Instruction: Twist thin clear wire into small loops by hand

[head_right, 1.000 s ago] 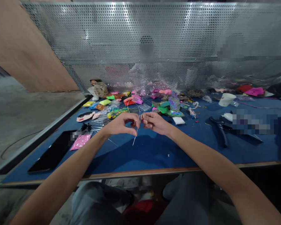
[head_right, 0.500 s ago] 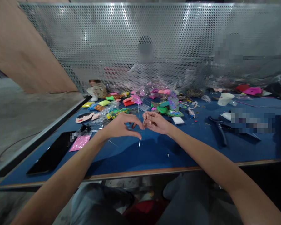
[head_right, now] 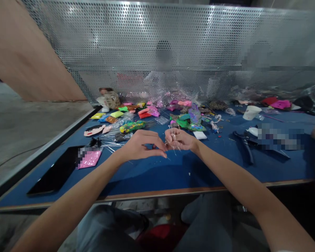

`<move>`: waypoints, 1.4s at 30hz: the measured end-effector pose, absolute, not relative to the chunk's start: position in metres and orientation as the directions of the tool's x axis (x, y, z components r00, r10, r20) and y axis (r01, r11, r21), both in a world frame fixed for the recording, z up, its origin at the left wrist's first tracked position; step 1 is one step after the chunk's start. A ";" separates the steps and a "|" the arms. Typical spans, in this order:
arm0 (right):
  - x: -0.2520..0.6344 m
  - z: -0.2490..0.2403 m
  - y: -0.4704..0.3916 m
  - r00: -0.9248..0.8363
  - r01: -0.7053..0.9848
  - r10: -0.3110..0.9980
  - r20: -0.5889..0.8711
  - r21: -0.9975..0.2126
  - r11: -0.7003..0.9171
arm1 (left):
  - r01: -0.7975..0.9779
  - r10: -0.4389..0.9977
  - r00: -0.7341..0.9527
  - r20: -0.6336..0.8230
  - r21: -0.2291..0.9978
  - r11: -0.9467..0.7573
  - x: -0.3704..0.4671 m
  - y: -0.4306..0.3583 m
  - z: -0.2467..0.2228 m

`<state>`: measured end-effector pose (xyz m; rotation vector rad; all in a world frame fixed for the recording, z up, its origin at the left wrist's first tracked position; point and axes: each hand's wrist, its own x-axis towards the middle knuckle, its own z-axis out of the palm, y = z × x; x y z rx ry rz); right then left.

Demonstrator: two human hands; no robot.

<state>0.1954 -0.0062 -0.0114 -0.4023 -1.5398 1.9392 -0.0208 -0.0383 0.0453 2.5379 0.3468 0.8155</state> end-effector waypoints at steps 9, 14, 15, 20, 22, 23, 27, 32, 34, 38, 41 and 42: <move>0.194 -0.010 -0.005 -0.744 -0.303 0.643 0.182 -0.950 -0.081 | 0.152 0.473 0.790 0.390 0.623 -0.767 -0.026 -0.024 0.044; 0.190 -0.016 0.002 -0.614 -0.251 0.767 0.185 -0.967 0.032 | 0.246 0.556 0.751 0.356 0.632 -0.735 -0.035 -0.010 0.038; 0.189 -0.015 0.003 -0.572 -0.238 0.793 0.211 -0.967 0.085 | 0.267 0.587 0.730 0.352 0.643 -0.718 -0.036 -0.008 0.037; 0.188 -0.005 0.002 -0.400 -0.059 0.818 0.413 -0.903 0.427 | 0.339 0.704 0.637 0.315 0.706 -0.622 -0.039 -0.001 0.036; 0.187 -0.001 -0.002 -0.356 0.025 0.804 0.477 -0.855 0.518 | 0.335 0.724 0.619 0.303 0.732 -0.593 -0.038 0.002 0.035; 0.187 0.001 -0.004 -0.333 0.067 0.800 0.499 -0.834 0.548 | 0.330 0.736 0.610 0.293 0.750 -0.573 -0.038 0.003 0.035; 0.183 0.004 -0.012 -0.231 0.230 0.793 0.564 -0.760 0.607 | 0.272 0.766 0.605 0.220 0.847 -0.458 -0.035 0.006 0.030; 0.183 0.004 -0.009 -0.125 0.194 0.820 0.558 -0.797 0.572 | 0.113 0.738 0.642 0.208 0.926 -0.359 -0.038 0.011 0.026; 0.186 0.003 -0.004 -0.128 0.168 0.831 0.541 -0.814 0.556 | 0.091 0.746 0.640 0.181 0.947 -0.308 -0.041 0.016 0.026; 0.194 -0.001 0.008 -0.132 0.208 0.849 0.512 -0.823 0.529 | 0.215 0.844 0.484 0.233 0.903 -0.372 -0.046 0.027 0.023; 0.196 -0.004 0.010 -0.122 0.288 0.849 0.514 -0.800 0.526 | 0.286 0.852 0.249 0.460 0.806 -0.519 -0.047 0.028 0.025; 0.196 -0.004 0.010 -0.111 0.313 0.841 0.530 -0.784 0.536 | 0.344 0.820 0.176 0.545 0.746 -0.570 -0.047 0.026 0.027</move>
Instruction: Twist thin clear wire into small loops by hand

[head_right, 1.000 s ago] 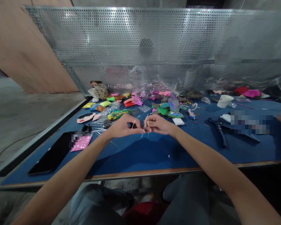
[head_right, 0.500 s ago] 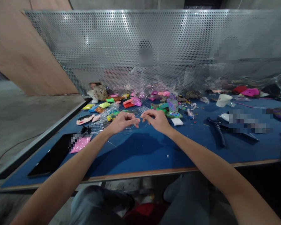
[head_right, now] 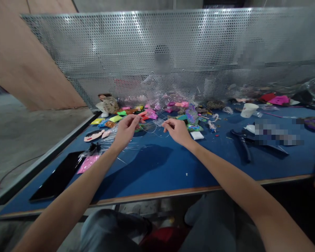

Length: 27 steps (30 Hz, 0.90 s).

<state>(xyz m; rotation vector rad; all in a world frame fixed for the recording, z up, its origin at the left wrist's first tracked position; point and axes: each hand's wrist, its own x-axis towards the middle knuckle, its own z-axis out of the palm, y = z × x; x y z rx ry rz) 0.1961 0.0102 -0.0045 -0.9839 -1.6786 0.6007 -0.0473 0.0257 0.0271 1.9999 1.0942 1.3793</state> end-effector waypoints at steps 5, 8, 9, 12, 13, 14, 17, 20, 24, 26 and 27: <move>0.192 -0.002 0.004 -0.075 0.339 0.813 0.577 -0.753 0.565 | 0.609 0.601 0.184 0.778 0.390 -0.691 -0.039 0.007 0.031; 0.188 -0.002 0.001 -0.073 0.359 0.820 0.568 -0.752 0.553 | 0.646 0.664 0.301 0.685 0.365 -0.670 -0.027 0.000 0.024; 0.187 -0.002 0.001 -0.071 0.368 0.823 0.563 -0.752 0.547 | 0.668 0.698 0.318 0.642 0.371 -0.645 -0.023 -0.001 0.021; 0.184 -0.006 0.002 -0.057 0.394 0.829 0.556 -0.751 0.530 | 0.729 0.775 0.316 0.547 0.382 -0.567 -0.015 0.000 0.011; 0.183 -0.007 0.002 -0.051 0.405 0.830 0.556 -0.748 0.526 | 0.740 0.792 0.318 0.522 0.386 -0.551 -0.014 0.002 0.009; 0.182 -0.009 0.002 -0.045 0.419 0.831 0.555 -0.744 0.520 | 0.745 0.804 0.319 0.501 0.392 -0.540 -0.014 0.003 0.007; 0.180 -0.014 0.004 -0.045 0.458 0.839 0.542 -0.735 0.500 | 0.746 0.827 0.337 0.451 0.408 -0.526 -0.017 0.009 0.002; 0.178 -0.018 0.006 -0.073 0.468 0.856 0.511 -0.741 0.482 | 0.731 0.818 0.343 0.461 0.417 -0.541 -0.021 0.016 -0.003; 0.178 -0.020 0.008 -0.102 0.495 0.861 0.499 -0.725 0.479 | 0.707 0.791 0.421 0.444 0.386 -0.593 -0.022 0.019 -0.004; 0.178 -0.019 0.006 -0.115 0.555 0.853 0.509 -0.680 0.480 | 0.710 0.765 0.459 0.451 0.331 -0.621 -0.022 0.018 -0.002; 0.178 -0.018 0.005 -0.124 0.602 0.846 0.518 -0.639 0.479 | 0.716 0.750 0.476 0.459 0.292 -0.634 -0.021 0.016 -0.001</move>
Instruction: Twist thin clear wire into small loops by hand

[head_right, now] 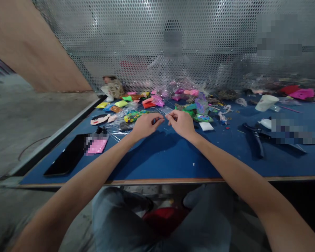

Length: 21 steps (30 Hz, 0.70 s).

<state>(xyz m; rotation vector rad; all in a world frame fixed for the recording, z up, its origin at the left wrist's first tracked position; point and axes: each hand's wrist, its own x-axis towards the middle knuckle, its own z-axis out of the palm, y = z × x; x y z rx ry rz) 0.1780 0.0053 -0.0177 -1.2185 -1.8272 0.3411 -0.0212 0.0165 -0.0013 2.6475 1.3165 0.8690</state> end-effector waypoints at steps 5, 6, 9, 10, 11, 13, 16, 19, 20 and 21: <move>0.177 -0.011 -0.001 -0.239 0.863 0.753 0.614 -0.221 0.454 | 0.759 0.728 0.506 0.463 0.162 -0.631 -0.020 0.011 0.004; 0.177 -0.010 -0.001 -0.284 0.880 0.727 0.626 -0.131 0.456 | 0.763 0.733 0.495 0.466 0.170 -0.624 -0.020 0.011 0.004; 0.178 -0.006 -0.001 -0.437 0.862 0.652 0.620 0.080 0.501 | 0.733 0.751 0.449 0.484 0.281 -0.619 -0.020 0.011 0.004; 0.179 -0.005 -0.001 -0.477 0.846 0.630 0.613 0.125 0.519 | 0.707 0.757 0.433 0.490 0.337 -0.622 -0.020 0.012 0.004; 0.179 -0.004 -0.001 -0.504 0.832 0.613 0.609 0.152 0.533 | 0.676 0.765 0.414 0.494 0.396 -0.622 -0.020 0.013 0.003; 0.179 -0.004 0.000 -0.513 0.820 0.597 0.617 0.146 0.554 | 0.620 0.781 0.376 0.498 0.490 -0.612 -0.020 0.014 0.002; 0.179 -0.007 0.001 -0.398 0.830 0.644 0.653 -0.043 0.556 | 0.601 0.777 0.362 0.515 0.508 -0.617 -0.022 0.015 0.003; 0.181 -0.011 0.005 -0.236 0.752 0.763 0.602 -0.384 0.536 | 0.625 0.706 0.377 0.600 0.397 -0.672 -0.028 0.015 0.010; 0.183 -0.012 0.007 -0.208 0.701 0.796 0.568 -0.481 0.526 | 0.621 0.665 0.392 0.636 0.351 -0.701 -0.031 0.015 0.012; 0.185 -0.013 0.009 -0.193 0.650 0.820 0.538 -0.556 0.518 | 0.607 0.615 0.421 0.667 0.296 -0.738 -0.033 0.015 0.015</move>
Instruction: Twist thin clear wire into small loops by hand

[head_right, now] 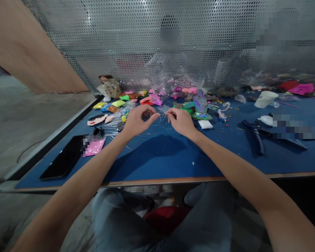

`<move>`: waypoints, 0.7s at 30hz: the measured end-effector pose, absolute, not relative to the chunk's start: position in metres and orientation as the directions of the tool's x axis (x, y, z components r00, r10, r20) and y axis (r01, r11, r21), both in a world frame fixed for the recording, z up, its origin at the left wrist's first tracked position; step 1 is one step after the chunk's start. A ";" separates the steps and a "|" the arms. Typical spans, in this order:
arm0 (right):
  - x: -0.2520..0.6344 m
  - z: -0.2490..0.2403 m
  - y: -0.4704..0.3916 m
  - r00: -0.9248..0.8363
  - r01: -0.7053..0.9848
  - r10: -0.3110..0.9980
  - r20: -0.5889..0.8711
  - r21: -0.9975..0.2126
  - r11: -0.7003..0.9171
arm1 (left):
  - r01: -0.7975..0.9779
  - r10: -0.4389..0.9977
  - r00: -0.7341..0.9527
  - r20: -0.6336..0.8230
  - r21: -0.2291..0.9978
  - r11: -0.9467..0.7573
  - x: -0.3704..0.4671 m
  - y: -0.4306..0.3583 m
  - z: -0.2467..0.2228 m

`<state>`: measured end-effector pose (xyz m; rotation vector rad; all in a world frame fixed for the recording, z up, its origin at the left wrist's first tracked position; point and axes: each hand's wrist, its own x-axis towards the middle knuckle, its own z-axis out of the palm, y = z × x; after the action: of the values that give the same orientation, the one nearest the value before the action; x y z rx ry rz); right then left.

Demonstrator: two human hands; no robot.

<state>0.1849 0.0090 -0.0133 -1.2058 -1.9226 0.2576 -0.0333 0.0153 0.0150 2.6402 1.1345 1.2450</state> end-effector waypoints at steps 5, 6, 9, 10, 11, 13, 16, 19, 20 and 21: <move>0.193 -0.011 0.013 -0.155 0.565 0.851 0.502 -0.661 0.493 | 0.605 0.497 0.597 0.630 0.052 -0.794 -0.039 0.019 0.017; 0.193 -0.010 0.012 -0.161 0.567 0.849 0.504 -0.656 0.498 | 0.615 0.507 0.613 0.606 0.037 -0.788 -0.039 0.019 0.015; 0.191 -0.006 0.008 -0.194 0.573 0.842 0.503 -0.639 0.513 | 0.641 0.519 0.611 0.597 0.011 -0.767 -0.035 0.021 0.009; 0.190 -0.006 0.007 -0.204 0.572 0.843 0.498 -0.638 0.515 | 0.649 0.513 0.603 0.611 -0.002 -0.761 -0.035 0.022 0.008; 0.190 -0.005 0.006 -0.214 0.570 0.845 0.491 -0.640 0.516 | 0.656 0.505 0.596 0.625 -0.015 -0.755 -0.034 0.023 0.007; 0.189 -0.005 0.006 -0.235 0.559 0.846 0.479 -0.645 0.521 | 0.663 0.492 0.588 0.642 -0.036 -0.747 -0.035 0.024 0.008; 0.188 -0.004 0.004 -0.275 0.542 0.832 0.482 -0.636 0.549 | 0.666 0.491 0.573 0.656 -0.025 -0.745 -0.037 0.025 0.009; 0.186 -0.001 0.001 -0.335 0.542 0.804 0.491 -0.598 0.591 | 0.637 0.506 0.580 0.638 0.031 -0.770 -0.038 0.023 0.010; 0.186 -0.001 0.001 -0.357 0.546 0.795 0.490 -0.582 0.603 | 0.616 0.511 0.593 0.623 0.058 -0.786 -0.037 0.022 0.010; 0.186 0.000 0.000 -0.378 0.553 0.786 0.490 -0.561 0.616 | 0.596 0.516 0.603 0.608 0.087 -0.798 -0.037 0.022 0.010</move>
<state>0.1864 0.0004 -0.0005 -1.0485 -2.0845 0.3939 -0.0370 0.0219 0.0104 2.9233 1.0187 1.0422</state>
